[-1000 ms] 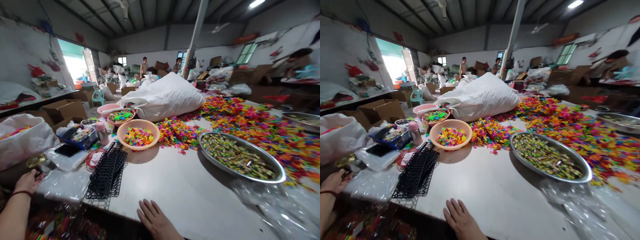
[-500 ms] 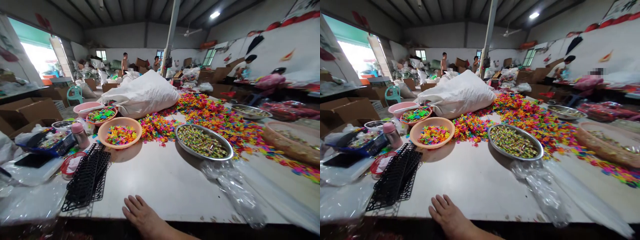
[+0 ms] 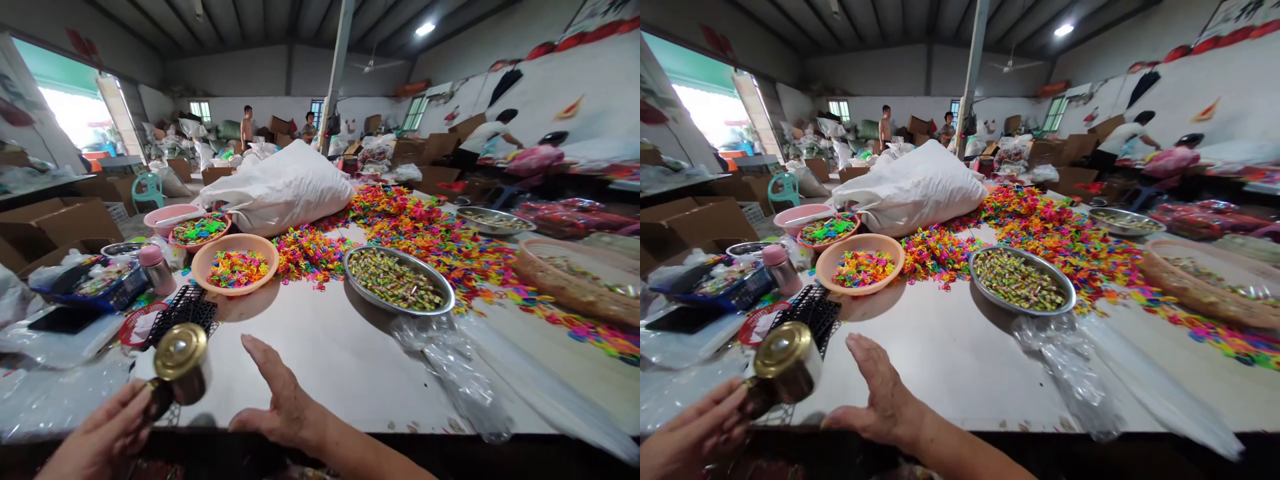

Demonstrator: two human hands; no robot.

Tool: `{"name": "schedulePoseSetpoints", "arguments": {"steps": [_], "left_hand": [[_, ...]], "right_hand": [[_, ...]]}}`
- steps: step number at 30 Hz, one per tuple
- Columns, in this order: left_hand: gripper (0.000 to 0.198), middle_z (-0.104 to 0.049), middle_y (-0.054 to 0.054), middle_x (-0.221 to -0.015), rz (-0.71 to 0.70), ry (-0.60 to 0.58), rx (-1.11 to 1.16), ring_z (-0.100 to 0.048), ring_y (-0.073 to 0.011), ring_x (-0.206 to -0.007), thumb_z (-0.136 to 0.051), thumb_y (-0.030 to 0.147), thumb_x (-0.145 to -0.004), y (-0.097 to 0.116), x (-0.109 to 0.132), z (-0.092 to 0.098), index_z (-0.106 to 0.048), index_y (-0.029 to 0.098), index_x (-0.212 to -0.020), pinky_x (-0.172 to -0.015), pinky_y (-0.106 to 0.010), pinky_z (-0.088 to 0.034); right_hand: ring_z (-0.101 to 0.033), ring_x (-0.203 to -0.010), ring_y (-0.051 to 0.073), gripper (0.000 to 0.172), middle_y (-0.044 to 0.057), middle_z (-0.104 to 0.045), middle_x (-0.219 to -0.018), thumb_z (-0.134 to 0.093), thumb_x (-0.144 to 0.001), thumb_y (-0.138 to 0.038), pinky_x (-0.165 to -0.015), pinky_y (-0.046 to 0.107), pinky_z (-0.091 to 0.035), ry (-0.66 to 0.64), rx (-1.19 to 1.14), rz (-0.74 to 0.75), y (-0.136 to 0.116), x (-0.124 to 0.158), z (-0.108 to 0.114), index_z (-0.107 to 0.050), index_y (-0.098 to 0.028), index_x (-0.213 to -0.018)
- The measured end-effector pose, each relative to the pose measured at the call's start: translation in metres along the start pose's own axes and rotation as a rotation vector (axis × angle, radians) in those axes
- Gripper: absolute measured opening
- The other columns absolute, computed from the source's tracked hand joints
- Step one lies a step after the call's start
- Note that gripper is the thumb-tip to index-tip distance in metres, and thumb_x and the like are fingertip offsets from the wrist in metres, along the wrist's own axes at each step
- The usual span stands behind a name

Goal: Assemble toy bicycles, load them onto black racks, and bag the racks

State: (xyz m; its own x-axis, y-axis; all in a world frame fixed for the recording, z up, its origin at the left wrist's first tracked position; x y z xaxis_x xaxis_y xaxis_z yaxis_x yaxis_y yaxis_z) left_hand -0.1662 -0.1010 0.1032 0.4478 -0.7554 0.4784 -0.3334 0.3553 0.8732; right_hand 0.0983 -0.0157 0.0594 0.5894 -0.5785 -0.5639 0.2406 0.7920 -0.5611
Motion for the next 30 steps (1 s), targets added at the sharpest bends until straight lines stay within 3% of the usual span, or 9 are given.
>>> {"name": "schedulePoseSetpoints", "arguments": {"steps": [3, 5, 8, 11, 16, 20, 23, 27, 30], "left_hand": [[0.063, -0.066, 0.000, -0.075, 0.092, -0.242, -0.033, -0.059, -0.0126, -0.067, -0.094, 0.055, -0.042, -0.028, 0.010, -0.043, -0.066, 0.020, -0.086, -0.058, -0.020, -0.045], [0.055, -0.059, 0.000, -0.068, 0.108, -0.445, -0.069, -0.054, -0.0120, -0.062, -0.090, 0.058, -0.051, -0.042, 0.012, -0.063, -0.063, 0.019, -0.078, -0.058, -0.022, -0.041], [0.051, -0.046, 0.003, -0.062, 0.106, -0.672, -0.152, -0.039, -0.0084, -0.056, -0.081, 0.063, -0.065, -0.056, 0.010, -0.080, -0.057, 0.018, -0.075, -0.055, -0.022, -0.030], [0.049, -0.040, 0.005, -0.064, 0.072, -0.820, -0.242, -0.028, -0.0073, -0.057, -0.070, 0.064, -0.078, -0.058, 0.010, -0.092, -0.053, 0.017, -0.078, -0.055, -0.022, -0.022], [0.046, -0.039, 0.004, -0.072, 0.006, -0.828, -0.396, -0.030, -0.0107, -0.067, -0.064, 0.062, -0.084, -0.044, 0.020, -0.103, -0.050, 0.018, -0.080, -0.062, -0.023, -0.029], [0.041, -0.041, 0.003, -0.074, 0.024, -0.826, -0.449, -0.032, -0.0111, -0.069, -0.063, 0.057, -0.086, -0.029, 0.033, -0.111, -0.052, 0.019, -0.083, -0.064, -0.023, -0.031], [0.037, -0.041, 0.004, -0.074, 0.039, -0.834, -0.483, -0.031, -0.0108, -0.068, -0.063, 0.053, -0.088, -0.017, 0.043, -0.116, -0.054, 0.018, -0.082, -0.062, -0.022, -0.030], [0.030, -0.049, 0.001, -0.076, 0.009, -0.775, -0.442, -0.038, -0.0113, -0.070, -0.064, 0.047, -0.089, 0.000, 0.058, -0.119, -0.062, 0.017, -0.087, -0.065, -0.022, -0.034], [0.027, -0.058, -0.002, -0.084, 0.002, -0.741, -0.391, -0.046, -0.0134, -0.074, -0.067, 0.043, -0.087, 0.009, 0.070, -0.117, -0.067, 0.018, -0.096, -0.069, -0.023, -0.039]], "right_hand": [[-0.034, -0.147, 0.031, 0.121, 0.020, -0.033, -0.159, -0.078, -0.070, -0.065, -0.118, 0.047, -0.036, 0.036, 0.055, 0.061, -0.023, -0.022, 0.026, -0.011, -0.021, -0.160], [-0.037, -0.145, 0.033, 0.115, 0.022, -0.036, -0.156, -0.076, -0.071, -0.066, -0.116, 0.049, -0.038, -0.001, 0.112, 0.082, -0.029, -0.025, 0.036, -0.018, -0.019, -0.158], [-0.048, -0.136, 0.034, 0.102, 0.024, -0.047, -0.147, -0.074, -0.071, -0.071, -0.110, 0.050, -0.044, -0.068, 0.181, 0.061, -0.027, -0.019, 0.044, -0.038, -0.016, -0.149], [-0.054, -0.125, 0.034, 0.092, 0.024, -0.054, -0.139, -0.072, -0.071, -0.072, -0.102, 0.048, -0.050, -0.103, 0.242, 0.027, -0.022, -0.009, 0.051, -0.049, -0.014, -0.138], [-0.055, -0.116, 0.029, 0.062, 0.021, -0.058, -0.129, -0.070, -0.084, -0.057, -0.098, 0.045, -0.052, -0.106, 0.218, 0.096, -0.021, -0.005, 0.065, -0.060, -0.015, -0.129], [-0.055, -0.121, 0.027, 0.052, 0.018, -0.058, -0.132, -0.071, -0.085, -0.049, -0.104, 0.046, -0.048, -0.018, -0.060, 0.040, -0.019, -0.005, 0.082, -0.064, -0.020, -0.127], [-0.059, -0.122, 0.025, 0.057, 0.012, -0.061, -0.134, -0.069, -0.084, -0.058, -0.105, 0.045, -0.048, 0.216, -0.444, -0.210, -0.009, -0.003, 0.102, -0.061, -0.025, -0.131], [-0.067, -0.112, 0.024, 0.067, 0.009, -0.068, -0.125, -0.047, -0.086, -0.078, -0.094, 0.042, -0.056, 0.595, -0.900, -0.585, 0.022, 0.015, 0.113, -0.065, -0.025, -0.122], [-0.071, -0.103, 0.024, 0.069, 0.009, -0.074, -0.114, -0.044, -0.085, -0.081, -0.087, 0.039, -0.060, 0.624, -1.107, -0.807, 0.051, 0.042, 0.096, -0.068, -0.021, -0.112]]}}
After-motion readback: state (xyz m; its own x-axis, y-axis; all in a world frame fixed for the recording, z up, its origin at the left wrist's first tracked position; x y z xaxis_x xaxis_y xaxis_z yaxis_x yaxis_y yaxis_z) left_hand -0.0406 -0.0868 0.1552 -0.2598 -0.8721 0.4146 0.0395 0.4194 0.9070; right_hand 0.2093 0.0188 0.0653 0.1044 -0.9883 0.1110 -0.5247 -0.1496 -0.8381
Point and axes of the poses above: each hand's wrist, its own x-axis away from the middle knuckle, its own z-axis out of the back of the hand, y = z × x, the point moved 2 cm from there along -x, towards the middle knuckle
